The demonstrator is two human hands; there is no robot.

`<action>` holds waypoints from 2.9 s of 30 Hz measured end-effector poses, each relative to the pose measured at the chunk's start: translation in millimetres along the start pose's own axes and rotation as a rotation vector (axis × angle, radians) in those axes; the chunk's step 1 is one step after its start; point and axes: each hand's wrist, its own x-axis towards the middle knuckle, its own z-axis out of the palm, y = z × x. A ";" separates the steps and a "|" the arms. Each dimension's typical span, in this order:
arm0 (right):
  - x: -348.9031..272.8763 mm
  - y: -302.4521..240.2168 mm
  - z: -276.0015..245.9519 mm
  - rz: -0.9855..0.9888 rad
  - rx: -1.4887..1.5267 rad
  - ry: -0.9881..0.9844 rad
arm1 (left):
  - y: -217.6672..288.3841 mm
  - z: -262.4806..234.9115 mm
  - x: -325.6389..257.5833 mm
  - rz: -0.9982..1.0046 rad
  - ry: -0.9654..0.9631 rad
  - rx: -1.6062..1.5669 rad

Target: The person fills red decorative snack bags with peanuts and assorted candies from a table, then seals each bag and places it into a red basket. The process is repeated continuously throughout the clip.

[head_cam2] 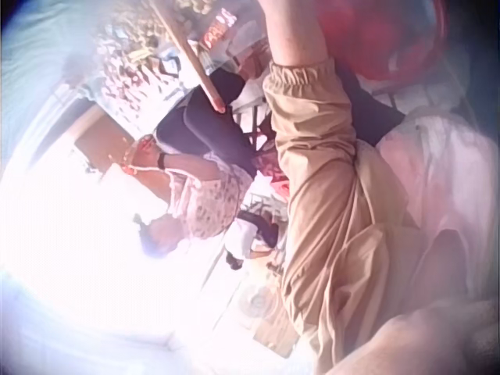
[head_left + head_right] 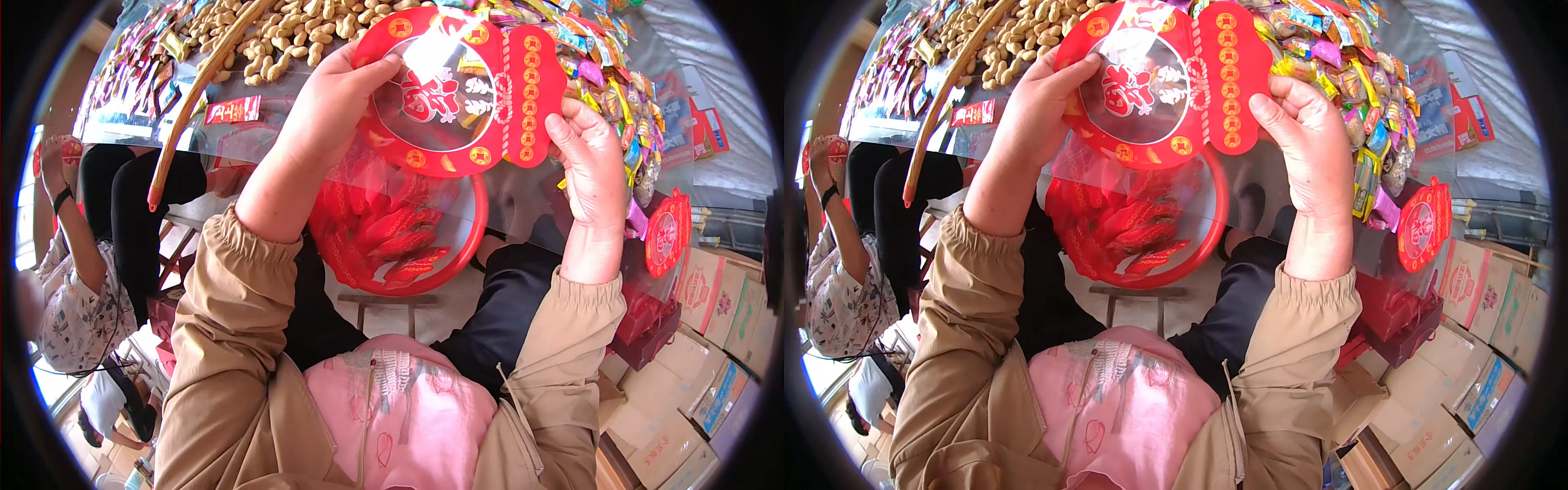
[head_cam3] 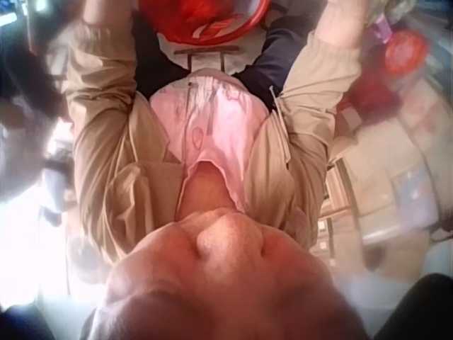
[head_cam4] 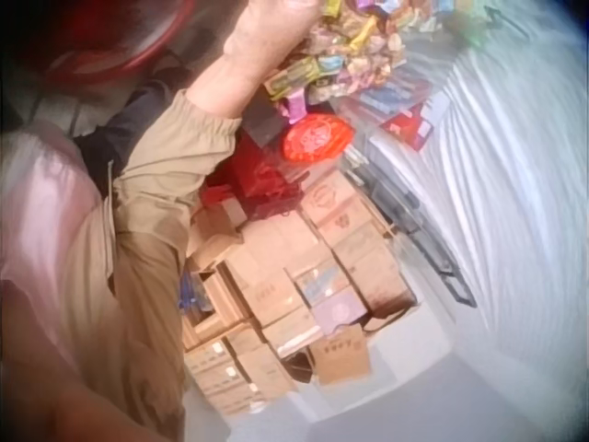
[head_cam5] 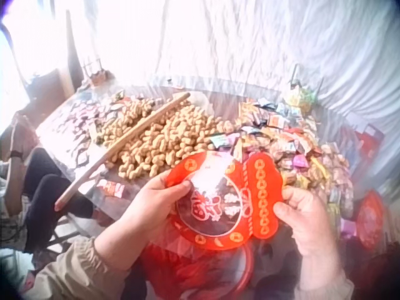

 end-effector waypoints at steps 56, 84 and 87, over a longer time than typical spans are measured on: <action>0.2 -8.8 100.6 -0.620 -0.466 -0.018 | 9.6 32.9 -31.5 0.824 -0.105 0.710; 0.2 -3.9 101.2 -0.736 -1.044 0.114 | 12.0 39.1 -29.4 0.921 -0.061 1.049; 2.2 -2.1 100.5 -0.740 -1.044 0.087 | 12.0 37.9 -28.5 0.901 -0.062 1.033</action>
